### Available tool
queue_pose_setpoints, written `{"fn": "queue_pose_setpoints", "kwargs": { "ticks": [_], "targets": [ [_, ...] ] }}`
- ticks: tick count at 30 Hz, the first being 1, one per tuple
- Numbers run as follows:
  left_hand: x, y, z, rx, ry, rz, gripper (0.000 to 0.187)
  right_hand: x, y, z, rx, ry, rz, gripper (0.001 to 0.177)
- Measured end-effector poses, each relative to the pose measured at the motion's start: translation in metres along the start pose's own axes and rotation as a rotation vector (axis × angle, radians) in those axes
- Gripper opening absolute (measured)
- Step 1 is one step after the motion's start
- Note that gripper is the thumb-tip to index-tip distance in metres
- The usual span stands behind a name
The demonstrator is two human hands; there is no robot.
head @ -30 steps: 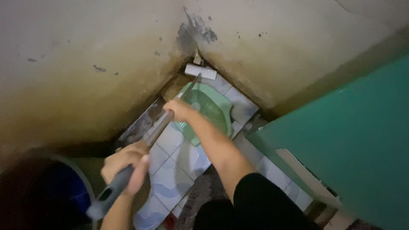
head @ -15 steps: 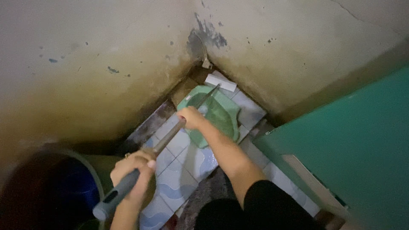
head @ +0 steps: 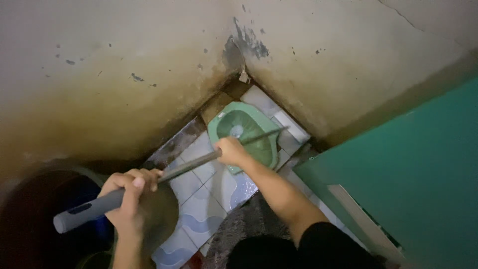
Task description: Cleaning the tiled floor of a small bathroom using a long-handled squeegee.
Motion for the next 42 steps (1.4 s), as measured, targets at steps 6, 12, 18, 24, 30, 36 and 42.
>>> {"fn": "queue_pose_setpoints", "kwargs": {
  "ticks": [6,12,18,24,30,36,42],
  "targets": [
    [0.008,0.022,-0.009,0.104,0.263,-0.078,0.024,0.008,0.081,0.016,-0.102,0.058,0.021,0.012],
    [-0.007,0.024,0.01,0.078,0.164,-0.015,0.029,0.019,0.03,0.0,0.035,-0.005,-0.109,0.013],
    [0.021,0.006,0.015,0.054,0.15,-0.084,0.023,-0.008,-0.007,0.006,0.017,0.071,-0.012,0.015],
    [0.11,0.001,0.009,0.197,0.467,-0.378,0.024,0.028,0.077,0.054,-0.197,-0.025,0.054,0.022],
    [0.042,-0.017,0.027,0.163,0.486,-0.183,0.02,0.055,0.073,-0.017,-0.371,0.149,-0.015,0.015],
    [0.036,-0.076,0.078,0.217,0.522,-0.053,0.022,0.077,0.038,-0.082,-0.269,-0.045,-0.247,0.011],
    [0.018,-0.08,0.053,0.318,0.543,0.146,0.021,0.098,0.062,-0.066,-0.337,-0.051,-0.223,0.008]
  ]
}}
Point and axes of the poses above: each hand's wrist, its own y-axis towards the middle knuckle, its own x-axis out of the palm, z = x × y, the point moved 9 cm from there along y, towards the middle knuckle
